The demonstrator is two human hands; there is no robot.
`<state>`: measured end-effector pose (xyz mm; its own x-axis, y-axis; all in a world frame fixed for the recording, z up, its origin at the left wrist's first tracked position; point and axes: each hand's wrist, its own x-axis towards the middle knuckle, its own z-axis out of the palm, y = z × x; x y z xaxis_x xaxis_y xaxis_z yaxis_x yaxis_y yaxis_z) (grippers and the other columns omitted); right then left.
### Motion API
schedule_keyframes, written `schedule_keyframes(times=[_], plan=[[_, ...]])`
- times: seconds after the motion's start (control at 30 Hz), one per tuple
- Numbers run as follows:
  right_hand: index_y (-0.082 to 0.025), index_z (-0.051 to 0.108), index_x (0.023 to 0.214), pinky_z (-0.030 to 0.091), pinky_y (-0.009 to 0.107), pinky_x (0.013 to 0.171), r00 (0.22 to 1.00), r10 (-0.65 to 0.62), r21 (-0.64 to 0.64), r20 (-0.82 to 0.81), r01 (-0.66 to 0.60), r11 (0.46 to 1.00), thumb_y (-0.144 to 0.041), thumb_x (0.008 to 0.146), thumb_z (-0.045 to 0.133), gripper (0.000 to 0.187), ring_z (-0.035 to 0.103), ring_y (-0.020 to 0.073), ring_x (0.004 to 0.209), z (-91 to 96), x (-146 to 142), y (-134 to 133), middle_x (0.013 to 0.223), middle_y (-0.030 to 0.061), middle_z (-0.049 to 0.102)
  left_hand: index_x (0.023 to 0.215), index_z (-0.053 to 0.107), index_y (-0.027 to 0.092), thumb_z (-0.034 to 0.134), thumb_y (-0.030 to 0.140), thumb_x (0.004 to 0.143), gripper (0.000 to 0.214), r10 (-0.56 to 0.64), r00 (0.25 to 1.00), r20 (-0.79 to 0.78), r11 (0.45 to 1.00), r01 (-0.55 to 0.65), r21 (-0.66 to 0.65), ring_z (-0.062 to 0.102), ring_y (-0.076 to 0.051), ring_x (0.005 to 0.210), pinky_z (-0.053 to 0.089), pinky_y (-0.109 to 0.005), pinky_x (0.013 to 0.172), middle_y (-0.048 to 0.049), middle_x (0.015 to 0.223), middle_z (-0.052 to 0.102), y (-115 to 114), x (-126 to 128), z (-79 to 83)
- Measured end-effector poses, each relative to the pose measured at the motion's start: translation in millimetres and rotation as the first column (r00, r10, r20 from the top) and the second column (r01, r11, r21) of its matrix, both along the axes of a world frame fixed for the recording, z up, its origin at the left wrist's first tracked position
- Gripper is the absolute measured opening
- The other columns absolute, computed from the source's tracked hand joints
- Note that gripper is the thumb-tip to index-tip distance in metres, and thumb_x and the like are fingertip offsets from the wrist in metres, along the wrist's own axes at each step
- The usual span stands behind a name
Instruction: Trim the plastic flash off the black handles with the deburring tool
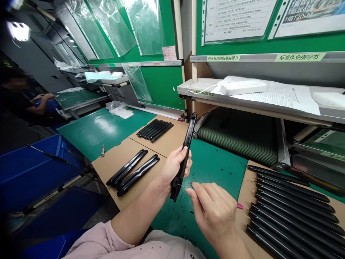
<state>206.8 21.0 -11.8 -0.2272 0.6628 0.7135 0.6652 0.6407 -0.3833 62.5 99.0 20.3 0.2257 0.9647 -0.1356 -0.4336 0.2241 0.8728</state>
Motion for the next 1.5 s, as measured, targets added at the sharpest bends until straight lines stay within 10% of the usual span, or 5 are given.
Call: schedule_keyframes(times=[0.5,0.8,1.03,1.2,1.5], plan=[[-0.024,0.069,0.104,0.051,0.031,0.069,0.97,-0.108,0.148,-0.216,0.142,0.979,-0.014,0.08,0.075,0.026,0.064,0.0182,0.077,8.7,9.6,11.8,0.088,0.0033,0.07,0.076,0.051,0.018,0.063,0.059,0.08,0.042,-0.215,0.976,-0.042,0.976,0.213,-0.043,0.034,-0.004,0.034,0.029,-0.017,0.035,0.008,0.047,0.043,-12.4,9.3,-11.6],[-0.02,0.062,0.074,0.034,0.026,0.055,1.0,0.0,-0.243,-0.031,-0.007,0.97,-0.031,0.099,0.05,0.029,0.048,0.0119,0.052,-2.1,-0.1,-7.5,0.06,-0.0006,0.055,0.078,0.051,0.019,0.058,0.052,0.087,0.035,0.019,0.995,-0.098,0.997,-0.011,0.079,0.035,-0.005,0.036,0.028,-0.016,0.034,0.0077,0.048,0.042,-2.3,-4.0,1.7],[-0.02,0.051,0.06,0.024,0.025,0.046,0.906,0.325,-0.666,-0.271,-0.42,0.616,-0.039,0.101,0.044,0.046,0.036,0.009,0.047,10.1,-4.3,-15.8,0.049,-0.0052,0.039,0.082,0.052,0.018,0.058,0.048,0.088,0.031,0.103,0.992,-0.066,0.988,-0.094,0.125,0.045,-0.007,0.04,0.039,-0.018,0.038,0.0057,0.055,0.048,-6.0,2.7,5.1],[-0.019,0.051,0.066,0.024,0.028,0.053,0.997,0.055,-0.253,-0.047,-0.065,0.965,-0.031,0.1,0.048,0.036,0.035,0.0103,0.052,6.5,2.7,-7.7,0.058,-0.0037,0.041,0.106,0.057,0.017,0.055,0.041,0.091,0.029,0.014,0.993,0.121,0.996,-0.024,0.082,0.048,-0.006,0.046,0.04,-0.018,0.041,0.0003,0.077,0.058,-7.0,2.6,12.1],[-0.019,0.052,0.065,0.019,0.033,0.055,0.954,-0.098,0.107,0.283,0.07,0.992,-0.031,0.098,0.052,0.035,0.036,0.0137,0.054,4.6,8.6,2.9,0.059,-0.0014,0.044,0.125,0.056,0.017,0.038,0.048,0.097,0.046,-0.098,0.977,0.189,0.995,0.091,0.042,0.046,-0.007,0.05,0.036,-0.02,0.044,0.0004,0.073,0.05,-12.7,4.3,10.8]])
